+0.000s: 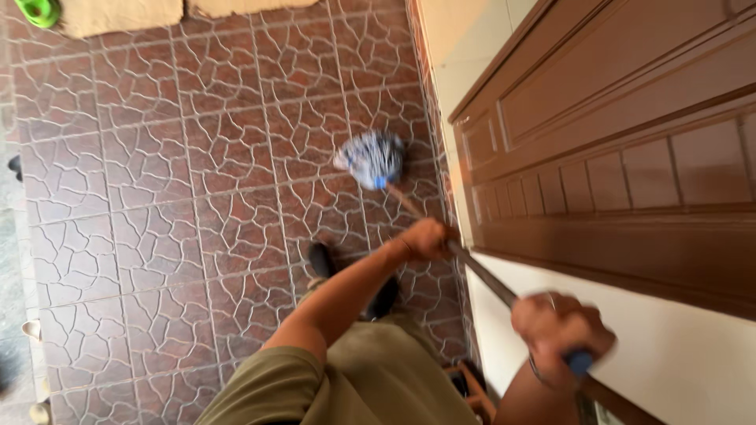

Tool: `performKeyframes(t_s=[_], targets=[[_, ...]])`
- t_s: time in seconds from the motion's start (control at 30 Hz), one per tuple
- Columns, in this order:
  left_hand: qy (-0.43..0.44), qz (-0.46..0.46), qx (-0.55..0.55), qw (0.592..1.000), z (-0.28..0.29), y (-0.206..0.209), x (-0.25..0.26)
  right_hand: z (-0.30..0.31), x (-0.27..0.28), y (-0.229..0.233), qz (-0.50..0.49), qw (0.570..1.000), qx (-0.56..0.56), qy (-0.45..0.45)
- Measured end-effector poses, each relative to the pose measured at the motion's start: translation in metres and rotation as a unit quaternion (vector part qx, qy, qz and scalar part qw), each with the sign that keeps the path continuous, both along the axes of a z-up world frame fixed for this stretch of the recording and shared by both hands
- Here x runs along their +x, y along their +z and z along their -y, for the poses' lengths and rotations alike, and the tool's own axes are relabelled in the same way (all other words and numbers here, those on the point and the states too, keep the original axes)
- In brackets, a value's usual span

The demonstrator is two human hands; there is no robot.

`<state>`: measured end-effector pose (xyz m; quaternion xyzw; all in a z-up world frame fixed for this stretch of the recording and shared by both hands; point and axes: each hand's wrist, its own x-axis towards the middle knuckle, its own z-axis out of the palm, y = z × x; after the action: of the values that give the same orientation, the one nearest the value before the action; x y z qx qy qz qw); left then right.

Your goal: The person mops a tiled floor in an entryway using a mop, moving the tool across the floor and around a shoe rack.

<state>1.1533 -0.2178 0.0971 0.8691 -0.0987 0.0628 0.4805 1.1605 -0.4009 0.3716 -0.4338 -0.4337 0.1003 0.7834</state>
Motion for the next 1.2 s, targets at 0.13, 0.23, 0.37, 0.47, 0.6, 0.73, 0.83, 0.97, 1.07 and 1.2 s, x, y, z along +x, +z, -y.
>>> performKeyframes(t_s=[0.13, 0.23, 0.37, 0.47, 0.6, 0.73, 0.83, 0.97, 1.07, 1.2], targets=[[-0.052, -0.139, 0.129, 0.980, 0.038, 0.005, -0.004, 0.040, 0.013, 0.002, 0.053, 0.993, 0.026, 0.104], [-0.020, -0.138, 0.165, 0.976, 0.042, -0.008, -0.006, 0.053, 0.003, -0.003, 0.044, 0.997, -0.014, 0.066], [0.054, 0.015, 0.115, 0.992, 0.026, -0.045, -0.021, 0.038, 0.010, -0.020, 0.087, 0.989, -0.002, 0.124], [0.069, -0.137, 0.149, 0.977, -0.002, -0.052, -0.014, 0.015, 0.007, -0.038, 0.042, 0.995, -0.006, 0.094], [0.117, -0.180, 0.155, 0.964, -0.058, -0.057, -0.007, -0.031, 0.005, -0.069, -0.018, 0.998, -0.018, 0.049], [0.147, -0.167, 0.167, 0.961, -0.123, -0.087, 0.010, -0.085, 0.017, -0.097, -0.031, 0.998, -0.026, 0.055], [0.159, -0.158, 0.160, 0.961, -0.179, -0.103, 0.017, -0.141, 0.028, -0.114, -0.014, 0.997, -0.035, 0.067], [0.226, -0.085, 0.097, 0.965, -0.263, -0.091, 0.005, -0.232, 0.034, -0.120, 0.006, 0.997, -0.041, 0.071], [0.254, -0.158, 0.063, 0.952, -0.322, -0.075, -0.016, -0.300, 0.037, -0.120, 0.042, 0.992, -0.100, 0.068], [0.265, -0.204, 0.064, 0.940, -0.395, -0.060, -0.031, -0.393, 0.049, -0.148, 0.047, 0.988, -0.104, 0.105]])
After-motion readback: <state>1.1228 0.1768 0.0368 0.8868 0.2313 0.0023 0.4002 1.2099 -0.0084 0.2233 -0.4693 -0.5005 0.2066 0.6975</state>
